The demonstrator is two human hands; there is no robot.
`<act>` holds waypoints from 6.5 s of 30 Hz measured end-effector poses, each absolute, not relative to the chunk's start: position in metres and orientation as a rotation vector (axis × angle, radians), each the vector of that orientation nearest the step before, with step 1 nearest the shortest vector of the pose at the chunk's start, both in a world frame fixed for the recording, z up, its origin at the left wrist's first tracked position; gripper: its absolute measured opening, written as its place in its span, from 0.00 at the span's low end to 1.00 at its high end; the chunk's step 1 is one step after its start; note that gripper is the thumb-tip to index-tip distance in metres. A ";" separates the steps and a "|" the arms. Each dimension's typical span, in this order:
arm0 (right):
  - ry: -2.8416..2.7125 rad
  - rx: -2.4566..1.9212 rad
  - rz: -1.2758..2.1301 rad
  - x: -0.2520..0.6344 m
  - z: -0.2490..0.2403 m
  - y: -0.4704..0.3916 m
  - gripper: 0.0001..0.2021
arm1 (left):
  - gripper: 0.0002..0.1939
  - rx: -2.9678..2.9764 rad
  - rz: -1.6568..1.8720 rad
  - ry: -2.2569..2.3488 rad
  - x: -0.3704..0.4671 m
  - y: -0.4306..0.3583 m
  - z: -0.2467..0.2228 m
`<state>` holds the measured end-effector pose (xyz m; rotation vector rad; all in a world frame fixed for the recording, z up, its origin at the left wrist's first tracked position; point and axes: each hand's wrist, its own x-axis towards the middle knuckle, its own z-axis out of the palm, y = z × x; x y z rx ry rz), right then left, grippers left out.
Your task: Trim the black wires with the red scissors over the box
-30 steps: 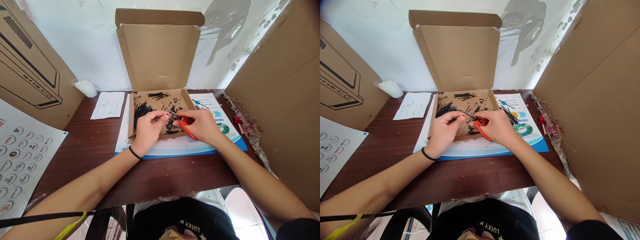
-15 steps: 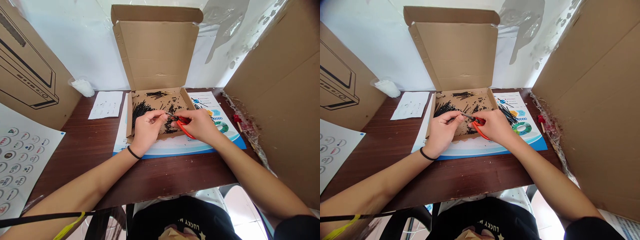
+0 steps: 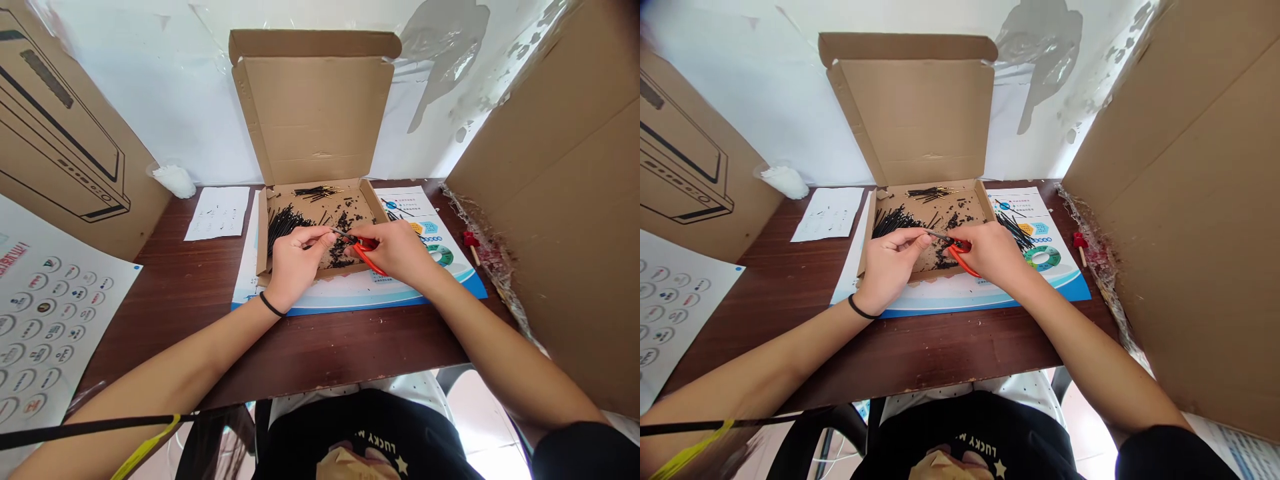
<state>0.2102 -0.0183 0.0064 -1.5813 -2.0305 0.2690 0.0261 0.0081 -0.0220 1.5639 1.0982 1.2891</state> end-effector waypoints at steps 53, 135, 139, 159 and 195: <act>-1.364 -1.131 1.305 0.196 0.002 -0.019 0.18 | 0.13 1.101 0.909 0.746 0.013 0.017 0.015; -1.575 -1.624 0.445 0.229 0.009 -0.005 0.10 | 0.05 1.422 1.420 1.124 -0.012 0.044 0.031; -1.403 -1.319 1.098 0.211 0.004 -0.009 0.18 | 0.05 1.008 1.287 0.838 0.005 0.032 0.030; -0.758 -1.008 1.072 0.176 -0.007 -0.014 0.20 | 0.09 1.183 1.085 0.920 0.033 0.002 -0.004; -1.410 -0.984 0.916 0.178 -0.008 -0.017 0.29 | 0.12 1.840 1.208 0.772 0.019 0.011 0.004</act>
